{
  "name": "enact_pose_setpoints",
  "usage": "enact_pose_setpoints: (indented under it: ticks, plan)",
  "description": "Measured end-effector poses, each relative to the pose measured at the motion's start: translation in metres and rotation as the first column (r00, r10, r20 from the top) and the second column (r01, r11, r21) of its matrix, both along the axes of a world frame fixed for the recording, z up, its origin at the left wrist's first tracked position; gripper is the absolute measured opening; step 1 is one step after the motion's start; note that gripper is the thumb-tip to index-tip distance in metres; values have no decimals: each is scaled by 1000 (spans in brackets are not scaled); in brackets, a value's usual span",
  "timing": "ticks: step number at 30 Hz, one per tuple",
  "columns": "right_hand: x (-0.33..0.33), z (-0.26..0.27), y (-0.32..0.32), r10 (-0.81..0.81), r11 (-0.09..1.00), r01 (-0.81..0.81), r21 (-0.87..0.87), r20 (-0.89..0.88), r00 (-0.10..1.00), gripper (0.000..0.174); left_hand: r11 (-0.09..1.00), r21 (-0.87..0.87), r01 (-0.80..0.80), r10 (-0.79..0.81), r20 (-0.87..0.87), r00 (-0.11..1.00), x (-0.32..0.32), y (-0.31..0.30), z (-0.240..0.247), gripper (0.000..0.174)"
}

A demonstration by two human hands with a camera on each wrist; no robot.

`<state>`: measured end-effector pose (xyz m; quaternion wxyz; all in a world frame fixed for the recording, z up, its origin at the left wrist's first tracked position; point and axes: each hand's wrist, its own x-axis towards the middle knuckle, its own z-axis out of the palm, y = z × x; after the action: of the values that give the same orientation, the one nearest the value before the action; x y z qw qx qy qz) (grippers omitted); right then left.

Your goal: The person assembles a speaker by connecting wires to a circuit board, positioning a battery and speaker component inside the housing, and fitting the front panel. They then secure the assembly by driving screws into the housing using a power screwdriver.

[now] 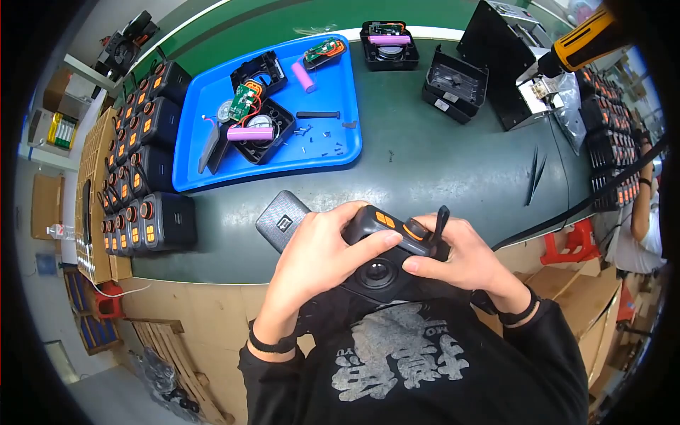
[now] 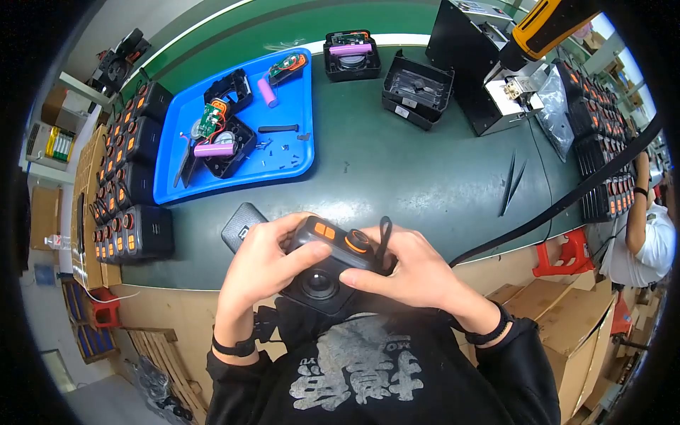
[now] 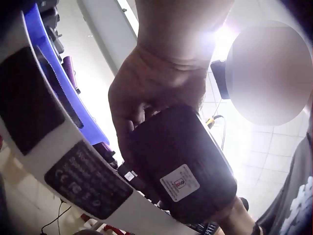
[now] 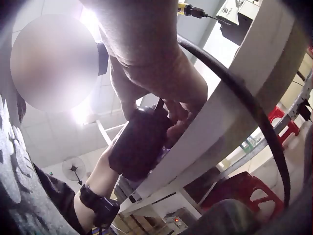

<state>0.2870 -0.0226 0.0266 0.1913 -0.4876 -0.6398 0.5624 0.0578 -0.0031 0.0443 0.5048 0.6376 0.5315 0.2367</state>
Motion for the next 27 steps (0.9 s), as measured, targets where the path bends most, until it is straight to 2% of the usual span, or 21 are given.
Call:
enact_pose_setpoints:
  ticks: [1, 2, 3, 4, 5, 7, 9, 11, 12, 14, 15, 17, 21, 24, 26, 27]
  plan:
    - [-1, -6, 0, -15, 982, 9, 190, 27, 1000, 53, 1000, -1, 1, -1, 2, 1000, 1, 3, 4, 47]
    - [-2, -9, 0, -34, 928, 12, 372, 51, 998, 53, 1000, -13, 1, -3, -100, 995, 3, 7, 9, 46]
    - [-3, -8, 0, -34, 928, 13, 372, 51, 998, 53, 1000, -24, 0, -5, -203, 979, 4, 9, 10, 46]
    - [-5, -6, 0, -83, 930, 29, 365, 132, 988, 51, 989, 146, -35, 65, -206, 976, 6, 9, -2, 51]
    - [-8, -5, 0, -131, 931, 48, 361, 211, 969, 50, 989, 146, -32, 62, -208, 976, 8, 9, -4, 51]
    - [-11, -8, -1, -167, 915, 92, 393, 163, 972, 51, 976, 202, -81, 131, -252, 959, 13, 11, -6, 52]
    - [-12, -12, -2, -198, 886, 77, 457, 223, 954, 52, 963, 255, -91, 163, -279, 946, 16, 10, -14, 54]
    - [-12, -9, -2, -204, 885, 57, 463, 274, 940, 52, 892, 448, -68, 250, -361, 899, 20, 10, -21, 51]
    - [-12, -7, -2, -206, 882, 32, 471, 323, 924, 52, 893, 445, -70, 249, -359, 900, 22, 10, -22, 51]
    - [-12, -3, -1, -206, 884, 22, 466, 347, 915, 52, 779, 627, 7, 319, -406, 856, 25, 11, -25, 48]
    - [-11, -2, -1, -206, 886, 14, 464, 367, 907, 52, 780, 625, 3, 320, -403, 857, 26, 11, -24, 48]
    - [-9, -4, 0, -202, 881, -6, 474, 386, 900, 52, 784, 620, 33, 325, -455, 829, 27, 11, -22, 35]
    - [-9, -2, 0, -193, 888, -34, 458, 440, 877, 52, 764, 644, 29, 335, -434, 836, 27, 11, -25, 35]
    - [-9, 3, 0, -191, 913, -38, 406, 507, 841, 53, 738, 673, 46, 341, -431, 835, 29, 12, -26, 36]
    - [-11, 12, 0, -192, 933, -14, 359, 531, 826, 53, 741, 664, 98, 309, -467, 829, 30, 16, -24, 48]
    - [-12, 15, 0, -194, 950, 13, 313, 553, 810, 55, 743, 662, 99, 307, -469, 828, 30, 17, -24, 48]
